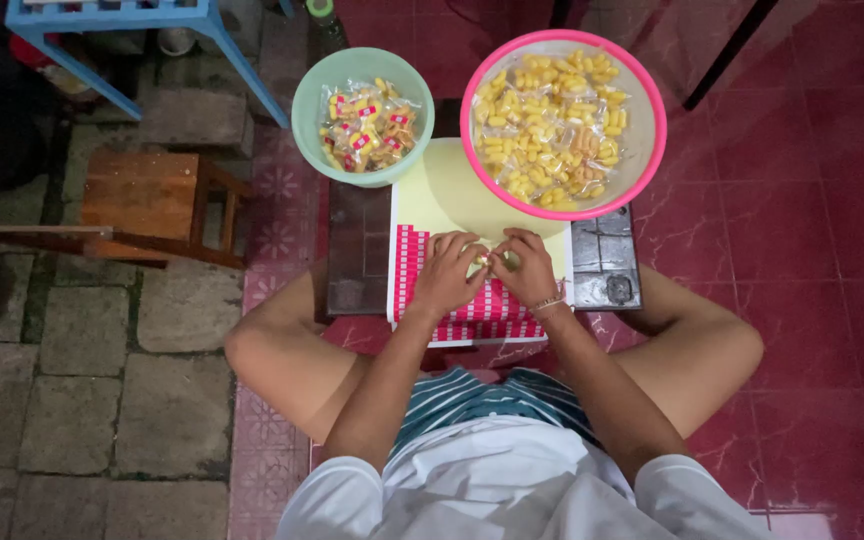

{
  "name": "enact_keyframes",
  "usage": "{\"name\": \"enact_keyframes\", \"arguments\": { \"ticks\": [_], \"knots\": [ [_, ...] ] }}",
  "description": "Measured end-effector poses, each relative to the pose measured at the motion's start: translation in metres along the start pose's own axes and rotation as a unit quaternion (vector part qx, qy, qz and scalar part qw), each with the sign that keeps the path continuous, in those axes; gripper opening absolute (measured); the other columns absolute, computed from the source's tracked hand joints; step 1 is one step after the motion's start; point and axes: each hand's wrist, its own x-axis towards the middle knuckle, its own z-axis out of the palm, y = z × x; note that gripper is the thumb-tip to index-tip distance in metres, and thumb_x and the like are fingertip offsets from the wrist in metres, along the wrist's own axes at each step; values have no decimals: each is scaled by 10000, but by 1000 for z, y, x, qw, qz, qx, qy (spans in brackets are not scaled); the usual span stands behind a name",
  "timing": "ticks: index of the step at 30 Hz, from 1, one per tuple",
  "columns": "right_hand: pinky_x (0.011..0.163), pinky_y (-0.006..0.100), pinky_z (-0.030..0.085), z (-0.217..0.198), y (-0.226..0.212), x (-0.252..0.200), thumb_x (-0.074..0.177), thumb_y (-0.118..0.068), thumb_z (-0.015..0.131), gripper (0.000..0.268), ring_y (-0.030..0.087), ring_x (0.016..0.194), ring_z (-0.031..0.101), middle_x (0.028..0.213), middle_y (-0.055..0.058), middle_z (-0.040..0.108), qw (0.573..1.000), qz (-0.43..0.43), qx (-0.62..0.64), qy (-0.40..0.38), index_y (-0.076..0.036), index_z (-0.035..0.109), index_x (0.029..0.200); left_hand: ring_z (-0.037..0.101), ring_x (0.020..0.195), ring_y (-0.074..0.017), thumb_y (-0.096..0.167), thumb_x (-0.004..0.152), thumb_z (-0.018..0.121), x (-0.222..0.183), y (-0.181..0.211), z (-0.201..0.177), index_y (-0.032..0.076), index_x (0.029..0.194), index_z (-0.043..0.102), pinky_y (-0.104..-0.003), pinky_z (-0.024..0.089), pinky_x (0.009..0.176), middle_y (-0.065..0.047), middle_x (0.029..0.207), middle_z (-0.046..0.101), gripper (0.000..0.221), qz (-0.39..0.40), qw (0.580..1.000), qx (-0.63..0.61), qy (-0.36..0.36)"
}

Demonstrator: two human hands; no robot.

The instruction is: Wrapping small yellow candies in individual paper wrappers

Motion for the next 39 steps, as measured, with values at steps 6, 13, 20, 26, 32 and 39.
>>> {"name": "enact_keyframes", "arguments": {
  "ticks": [6,13,20,26,32,39],
  "knots": [
    [903,449,584,-4,-9,3,783,-215,841,131,323,1077,658,1208,87,682,996,-29,-88,1,-205,746,871,559,1216,-248,272,833,776,0,3,-2,194,1105,664,-505,378,1077,-33,1199,624,304,-17,1000,8,-11],
    [819,438,581,1,-17,6,781,-371,818,149,284,1133,612,1206,33,682,966,2,-255,-33,-228,791,815,525,1254,-230,254,805,760,-2,1,2,213,1135,661,-511,346,1114,-4,1226,609,347,-37,998,14,-42],
    [833,466,568,5,-26,10,751,-376,815,176,272,1156,596,1185,28,694,948,53,-311,-52,-217,797,824,528,1256,-270,201,749,765,-1,-5,7,190,1203,646,-535,348,1125,-43,1212,609,469,-27,998,16,-57],
    [833,511,566,12,-3,9,761,-440,800,275,302,1112,626,1124,48,685,955,126,-253,-93,-218,737,910,554,1209,-261,205,753,779,-3,-5,5,176,1258,615,-505,366,1101,-59,1158,608,532,-13,999,7,-38],
    [879,465,566,-7,-2,13,772,-288,810,627,343,1009,697,1087,129,705,975,183,-14,-128,-112,551,1315,579,1179,-267,228,794,775,-6,-2,4,154,1296,594,-490,385,1089,-75,1142,609,539,-6,1000,-1,-20],
    [867,419,592,-26,-20,28,836,-202,818,364,315,988,739,998,120,770,960,173,86,-204,-144,708,1178,623,1104,-384,176,867,758,-5,-5,7,65,1344,556,-483,529,940,-158,1138,563,529,40,997,-60,4]
  ]
}}
